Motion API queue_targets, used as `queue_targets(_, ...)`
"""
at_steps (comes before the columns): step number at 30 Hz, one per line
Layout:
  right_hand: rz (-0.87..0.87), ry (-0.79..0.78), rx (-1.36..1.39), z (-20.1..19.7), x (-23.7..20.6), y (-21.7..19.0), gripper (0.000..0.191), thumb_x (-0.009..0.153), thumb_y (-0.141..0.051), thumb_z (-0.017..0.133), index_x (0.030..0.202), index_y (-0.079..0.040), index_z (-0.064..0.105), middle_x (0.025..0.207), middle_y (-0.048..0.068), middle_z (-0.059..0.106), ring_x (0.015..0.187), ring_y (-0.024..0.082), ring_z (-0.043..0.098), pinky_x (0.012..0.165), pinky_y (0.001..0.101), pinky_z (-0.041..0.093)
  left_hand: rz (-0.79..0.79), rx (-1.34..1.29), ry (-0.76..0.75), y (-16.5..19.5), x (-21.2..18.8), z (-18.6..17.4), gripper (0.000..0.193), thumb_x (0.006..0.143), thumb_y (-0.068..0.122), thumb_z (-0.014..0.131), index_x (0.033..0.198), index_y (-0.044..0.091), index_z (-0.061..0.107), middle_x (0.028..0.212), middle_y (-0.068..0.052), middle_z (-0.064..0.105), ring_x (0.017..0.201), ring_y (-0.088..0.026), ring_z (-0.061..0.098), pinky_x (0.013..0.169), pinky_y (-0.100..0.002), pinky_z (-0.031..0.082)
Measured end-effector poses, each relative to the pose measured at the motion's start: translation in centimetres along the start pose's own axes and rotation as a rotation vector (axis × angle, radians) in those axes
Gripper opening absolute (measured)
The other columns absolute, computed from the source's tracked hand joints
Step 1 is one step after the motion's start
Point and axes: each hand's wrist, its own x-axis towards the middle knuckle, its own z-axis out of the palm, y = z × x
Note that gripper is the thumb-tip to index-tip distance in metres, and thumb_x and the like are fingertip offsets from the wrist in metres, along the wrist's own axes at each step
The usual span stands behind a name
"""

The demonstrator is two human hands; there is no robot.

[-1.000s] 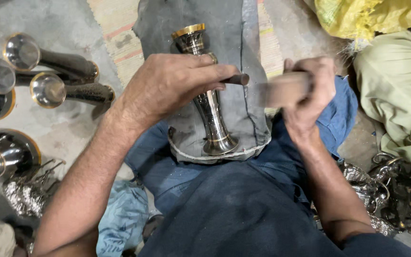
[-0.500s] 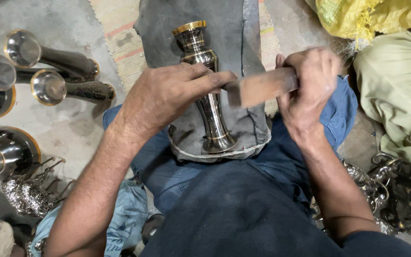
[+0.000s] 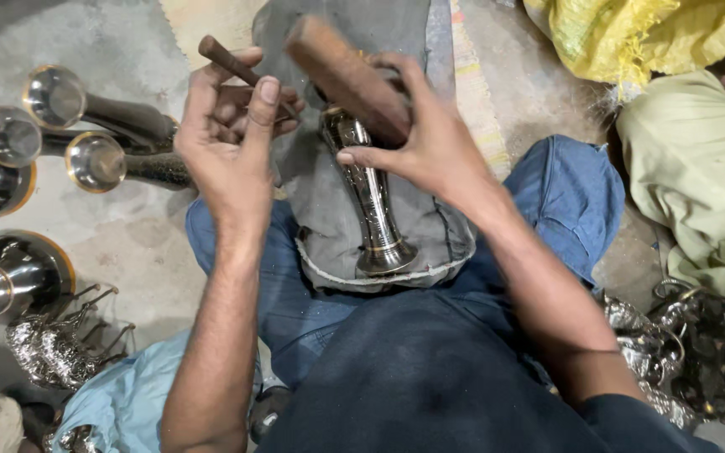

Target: The person sits on the floor and uses a metal chisel and wooden mallet to engrave decorative patterns onto a silver-colored metal vase. They repeatedly strike the chisel along the vase's surface, rotating the vase to access different areas.

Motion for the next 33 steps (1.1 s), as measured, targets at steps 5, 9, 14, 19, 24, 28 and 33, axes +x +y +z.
queue_targets(5,0.63,-0.314,0.527,-0.3,0.7,1.4,0.083,0.08,-0.032,0.089,0.147,-0.008,0.046,0.105,0.005,0.069,0.061,0.009,0.06,0.05,0.0239,0.052,-0.016,0.044,-0.176,0.2,0.0,0.8,0.027,0.107,0.015,0.073,0.13,0.003,0.065,0.1,-0.008,0.077,0.091,-0.014,0.076,0.081,-0.026,0.064)
queue_targets(9,0.599,-0.251,0.59,-0.6,-1.3,1.4,0.076,0.088,-0.028,0.082,0.15,-0.008,0.043,0.103,0.002,0.069,0.062,0.007,0.06,0.051,0.0208,0.05,0.188,0.268,-0.333,0.7,0.8,2.7,0.033,0.103,0.017,0.077,0.13,0.004,0.065,0.102,-0.007,0.079,0.091,-0.014,0.079,0.08,-0.026,0.065)
queue_targets(14,0.542,0.06,0.209,-2.3,-3.9,2.7,0.05,0.104,-0.018,0.079,0.141,-0.003,0.049,0.108,0.01,0.066,0.093,0.019,0.063,0.077,0.0325,0.055,0.471,0.583,-0.603,1.1,3.3,3.4,0.037,0.098,0.025,0.079,0.13,0.01,0.069,0.113,-0.009,0.077,0.097,-0.021,0.078,0.087,-0.033,0.065)
queue_targets(19,0.332,0.17,-0.241,-4.3,-5.9,2.8,0.057,0.088,0.0,0.079,0.139,0.0,0.052,0.118,0.021,0.064,0.111,0.033,0.067,0.093,0.0431,0.055,0.415,0.602,-0.738,1.6,5.1,4.1,0.037,0.096,0.029,0.079,0.128,0.011,0.07,0.11,-0.007,0.077,0.095,-0.02,0.077,0.083,-0.033,0.064)
queue_targets(24,0.392,0.262,-0.198,-5.1,-6.9,2.8,0.042,0.101,-0.003,0.08,0.138,0.0,0.059,0.125,0.015,0.072,0.113,0.027,0.074,0.094,0.0365,0.06,0.57,0.685,-0.814,2.4,5.4,4.4,0.033,0.098,0.027,0.075,0.127,0.012,0.07,0.104,-0.005,0.076,0.093,-0.022,0.074,0.085,-0.04,0.06)
queue_targets(28,0.407,0.44,-0.018,-4.1,-7.8,3.5,0.034,0.106,-0.002,0.079,0.132,0.001,0.058,0.123,0.015,0.072,0.115,0.024,0.073,0.102,0.0372,0.06,0.481,0.766,-0.883,3.0,5.5,4.7,0.033,0.098,0.03,0.073,0.128,0.015,0.071,0.098,-0.007,0.075,0.092,-0.026,0.073,0.082,-0.043,0.058)
queue_targets(33,0.407,0.345,-0.502,-3.4,-8.3,3.7,0.033,0.091,-0.002,0.08,0.12,0.0,0.063,0.109,0.017,0.07,0.104,0.029,0.067,0.092,0.0425,0.056,0.557,0.745,-0.9,3.0,5.5,5.2,0.034,0.095,0.029,0.072,0.126,0.015,0.072,0.107,-0.006,0.076,0.095,-0.025,0.073,0.086,-0.043,0.058)
